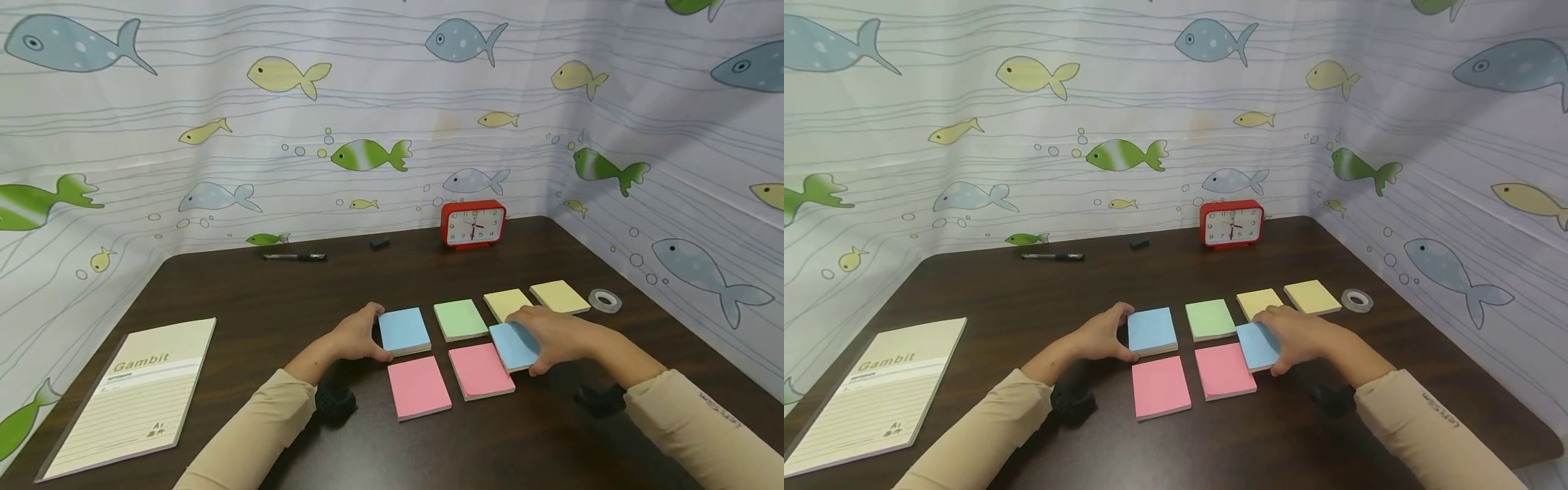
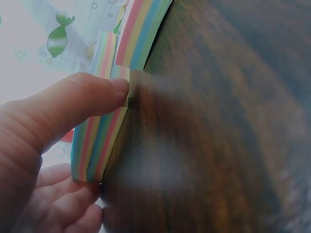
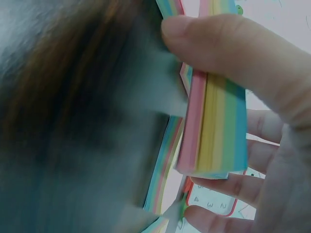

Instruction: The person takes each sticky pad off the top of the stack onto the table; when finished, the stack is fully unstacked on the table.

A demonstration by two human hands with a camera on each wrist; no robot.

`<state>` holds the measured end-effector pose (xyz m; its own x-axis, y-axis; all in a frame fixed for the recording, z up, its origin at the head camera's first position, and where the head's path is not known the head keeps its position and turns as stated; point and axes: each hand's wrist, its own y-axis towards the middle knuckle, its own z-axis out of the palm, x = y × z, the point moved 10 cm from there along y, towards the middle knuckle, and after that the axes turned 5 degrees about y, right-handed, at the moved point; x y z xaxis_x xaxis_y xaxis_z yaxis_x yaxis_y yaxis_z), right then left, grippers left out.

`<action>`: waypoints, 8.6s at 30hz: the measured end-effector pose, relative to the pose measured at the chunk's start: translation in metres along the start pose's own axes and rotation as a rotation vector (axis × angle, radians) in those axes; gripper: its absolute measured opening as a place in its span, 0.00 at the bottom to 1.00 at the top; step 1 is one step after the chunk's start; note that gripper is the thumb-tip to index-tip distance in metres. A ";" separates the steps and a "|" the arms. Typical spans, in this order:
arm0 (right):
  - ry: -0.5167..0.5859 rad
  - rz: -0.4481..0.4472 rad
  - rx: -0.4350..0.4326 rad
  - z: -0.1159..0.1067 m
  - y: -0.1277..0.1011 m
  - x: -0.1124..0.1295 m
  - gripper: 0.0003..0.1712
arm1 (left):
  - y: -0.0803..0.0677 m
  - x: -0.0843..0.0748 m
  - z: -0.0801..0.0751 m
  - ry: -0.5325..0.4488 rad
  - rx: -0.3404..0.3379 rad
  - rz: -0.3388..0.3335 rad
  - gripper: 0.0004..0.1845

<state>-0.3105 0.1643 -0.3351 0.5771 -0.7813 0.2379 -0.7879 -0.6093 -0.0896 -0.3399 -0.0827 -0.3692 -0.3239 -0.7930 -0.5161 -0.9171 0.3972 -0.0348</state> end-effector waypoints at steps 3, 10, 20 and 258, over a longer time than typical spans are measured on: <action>0.003 0.011 -0.002 0.000 -0.004 -0.005 0.46 | 0.000 0.000 0.000 0.002 -0.003 0.000 0.46; 0.015 0.017 0.019 0.004 -0.012 -0.012 0.46 | 0.000 0.000 -0.001 0.010 -0.007 -0.003 0.46; 0.021 0.036 0.048 0.008 -0.016 -0.019 0.46 | 0.000 0.000 0.000 0.010 -0.007 -0.005 0.46; -0.210 0.257 0.134 -0.006 -0.038 -0.091 0.51 | 0.001 -0.004 0.000 0.012 -0.013 0.059 0.42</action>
<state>-0.3349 0.2594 -0.3475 0.4068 -0.9135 -0.0120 -0.8857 -0.3911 -0.2499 -0.3393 -0.0796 -0.3674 -0.3805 -0.7735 -0.5069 -0.8991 0.4376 0.0071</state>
